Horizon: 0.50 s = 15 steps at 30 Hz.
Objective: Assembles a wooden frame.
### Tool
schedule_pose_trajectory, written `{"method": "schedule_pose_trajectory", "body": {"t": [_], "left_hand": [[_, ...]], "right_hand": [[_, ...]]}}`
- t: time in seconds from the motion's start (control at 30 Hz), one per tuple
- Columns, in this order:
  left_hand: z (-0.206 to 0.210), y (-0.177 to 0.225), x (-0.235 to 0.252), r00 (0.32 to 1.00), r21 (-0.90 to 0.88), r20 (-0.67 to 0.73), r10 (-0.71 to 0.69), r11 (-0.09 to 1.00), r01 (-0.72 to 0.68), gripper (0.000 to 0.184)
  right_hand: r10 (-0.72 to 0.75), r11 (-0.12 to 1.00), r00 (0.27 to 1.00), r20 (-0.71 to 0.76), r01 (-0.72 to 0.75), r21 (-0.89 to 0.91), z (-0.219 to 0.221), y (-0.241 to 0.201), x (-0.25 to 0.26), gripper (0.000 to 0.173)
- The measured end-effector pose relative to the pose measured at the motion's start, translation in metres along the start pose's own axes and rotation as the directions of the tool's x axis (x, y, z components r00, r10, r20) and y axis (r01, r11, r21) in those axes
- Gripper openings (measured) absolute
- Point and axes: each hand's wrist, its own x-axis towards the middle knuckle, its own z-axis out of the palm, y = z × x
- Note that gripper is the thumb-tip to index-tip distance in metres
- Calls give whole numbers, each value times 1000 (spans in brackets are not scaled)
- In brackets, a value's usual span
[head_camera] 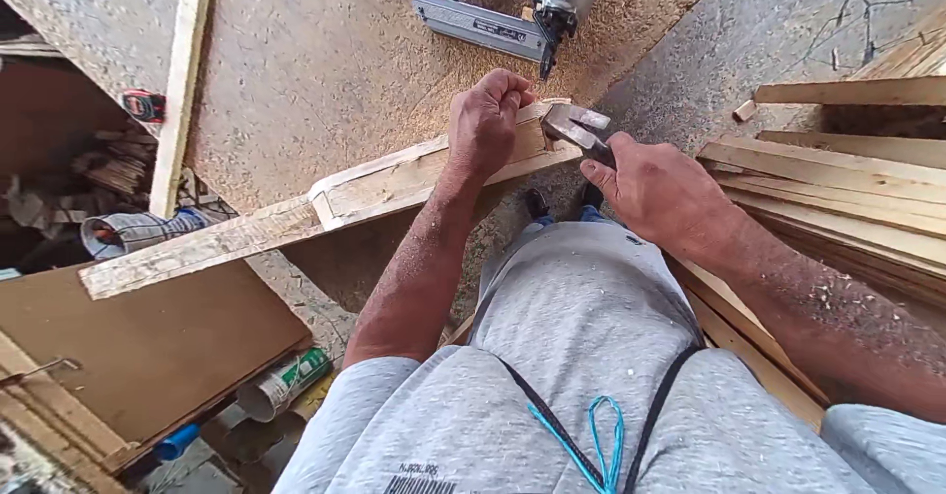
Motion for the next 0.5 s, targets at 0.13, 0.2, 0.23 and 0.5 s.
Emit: {"method": "schedule_pose_trajectory", "body": {"t": [0.13, 0.2, 0.23, 0.5], "left_hand": [[0, 4, -1, 1000, -21, -28, -2, 1000, 2, 22], [2, -3, 0, 999, -48, -39, 8, 999, -10, 22], [2, -5, 1, 999, -57, -32, 9, 998, -11, 22], [1, -3, -3, 998, 90, 39, 57, 994, -61, 24]], "right_hand": [[-126, 991, 970, -209, 116, -60, -19, -11, -13, 47], [-211, 977, 935, -286, 200, -69, -13, -14, -16, 43], [-191, 981, 955, -229, 177, -79, -7, -14, -14, 44], [-98, 980, 946, -311, 146, 136, -23, 12, -29, 44]]}}
